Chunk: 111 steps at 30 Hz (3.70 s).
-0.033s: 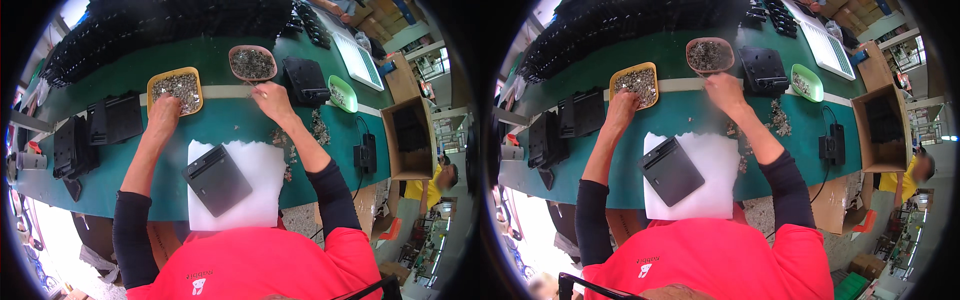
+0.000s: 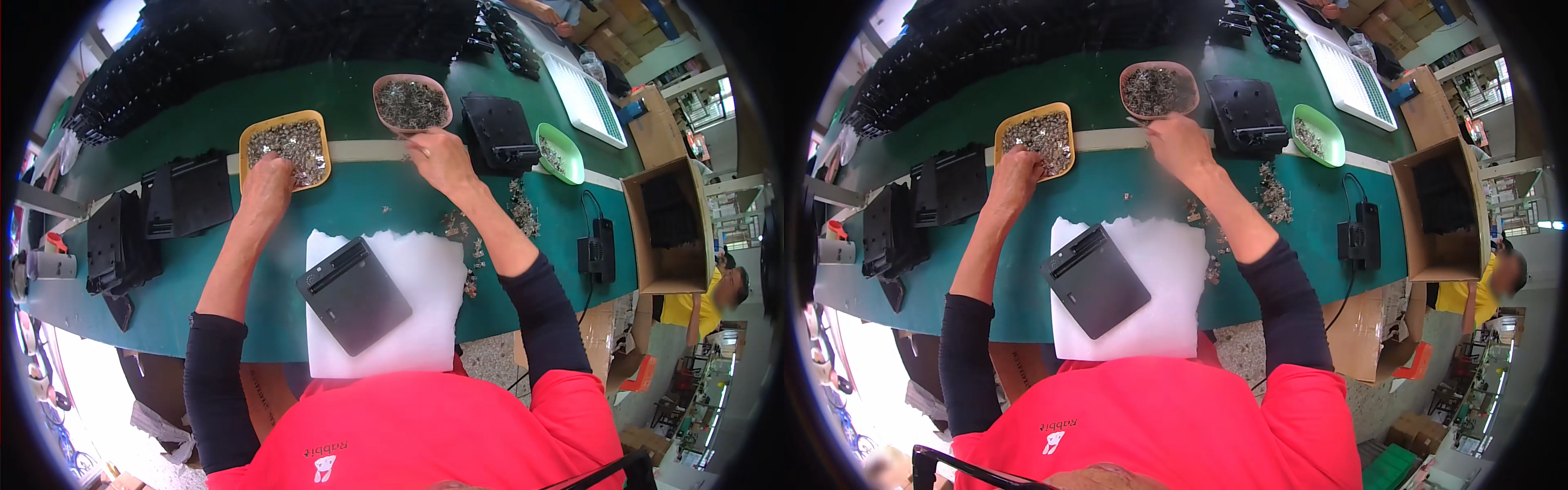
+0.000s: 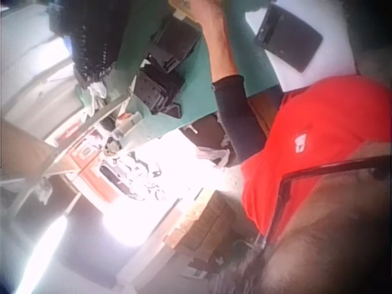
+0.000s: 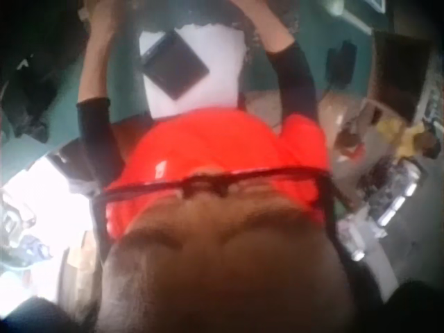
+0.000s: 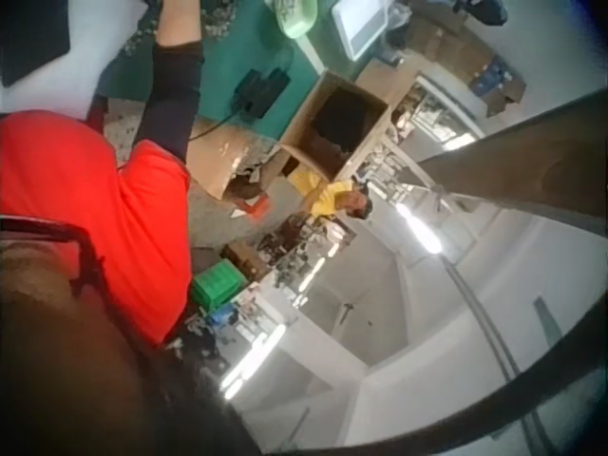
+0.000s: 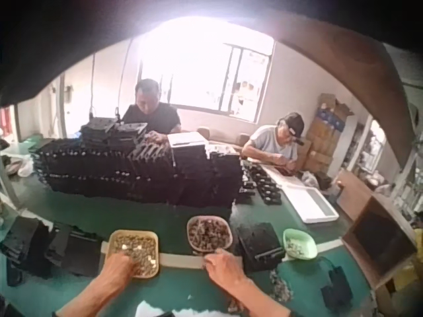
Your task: The person uses a small screwdriver to tighten screws on a black rectangular electronic device placed on a white foam pad. They repeatedly pick up screws from a yellow tray, insert them into the device, and tighten them. The person flips the device over to work on different sides and continues the process of inserting and tightening screws throughout the clip.
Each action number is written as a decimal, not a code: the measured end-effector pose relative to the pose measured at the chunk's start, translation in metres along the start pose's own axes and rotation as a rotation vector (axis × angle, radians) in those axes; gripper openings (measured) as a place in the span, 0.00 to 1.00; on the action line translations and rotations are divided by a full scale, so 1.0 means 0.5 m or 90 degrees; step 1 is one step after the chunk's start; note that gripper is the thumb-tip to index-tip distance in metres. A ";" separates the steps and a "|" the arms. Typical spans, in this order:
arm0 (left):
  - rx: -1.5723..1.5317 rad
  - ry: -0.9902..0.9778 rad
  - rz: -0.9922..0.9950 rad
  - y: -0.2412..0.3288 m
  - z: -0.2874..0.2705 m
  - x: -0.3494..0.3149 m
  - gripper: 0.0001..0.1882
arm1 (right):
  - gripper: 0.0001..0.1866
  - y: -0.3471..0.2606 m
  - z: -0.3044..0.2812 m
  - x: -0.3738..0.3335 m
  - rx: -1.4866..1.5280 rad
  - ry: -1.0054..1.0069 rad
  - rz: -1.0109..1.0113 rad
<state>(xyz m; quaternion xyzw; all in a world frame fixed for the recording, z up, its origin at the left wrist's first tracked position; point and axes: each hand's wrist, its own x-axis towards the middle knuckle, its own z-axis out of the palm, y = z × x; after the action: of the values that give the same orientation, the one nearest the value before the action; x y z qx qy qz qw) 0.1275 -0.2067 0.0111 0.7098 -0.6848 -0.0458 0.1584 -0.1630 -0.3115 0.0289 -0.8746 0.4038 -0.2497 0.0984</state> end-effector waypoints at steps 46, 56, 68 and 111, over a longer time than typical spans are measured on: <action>-0.937 0.029 -0.351 0.260 -0.018 -0.332 0.07 | 0.08 -0.249 -0.058 -0.189 0.663 -0.389 0.298; -0.825 0.050 -0.314 0.271 -0.008 -0.358 0.06 | 0.09 -0.244 -0.052 -0.205 0.777 -0.460 0.352; -0.777 0.138 -0.368 0.256 -0.001 -0.385 0.08 | 0.02 -0.245 -0.008 -0.072 0.267 -0.300 -0.286; -0.769 0.150 -0.323 0.253 0.001 -0.386 0.06 | 0.09 -0.305 0.012 0.025 0.081 -0.623 -0.274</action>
<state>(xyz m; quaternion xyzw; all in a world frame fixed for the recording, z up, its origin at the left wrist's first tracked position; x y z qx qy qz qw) -0.0048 -0.0176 0.0177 0.6359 -0.3289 -0.3794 0.5861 -0.0530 -0.2213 0.0849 -0.9440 0.1067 0.1486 0.2746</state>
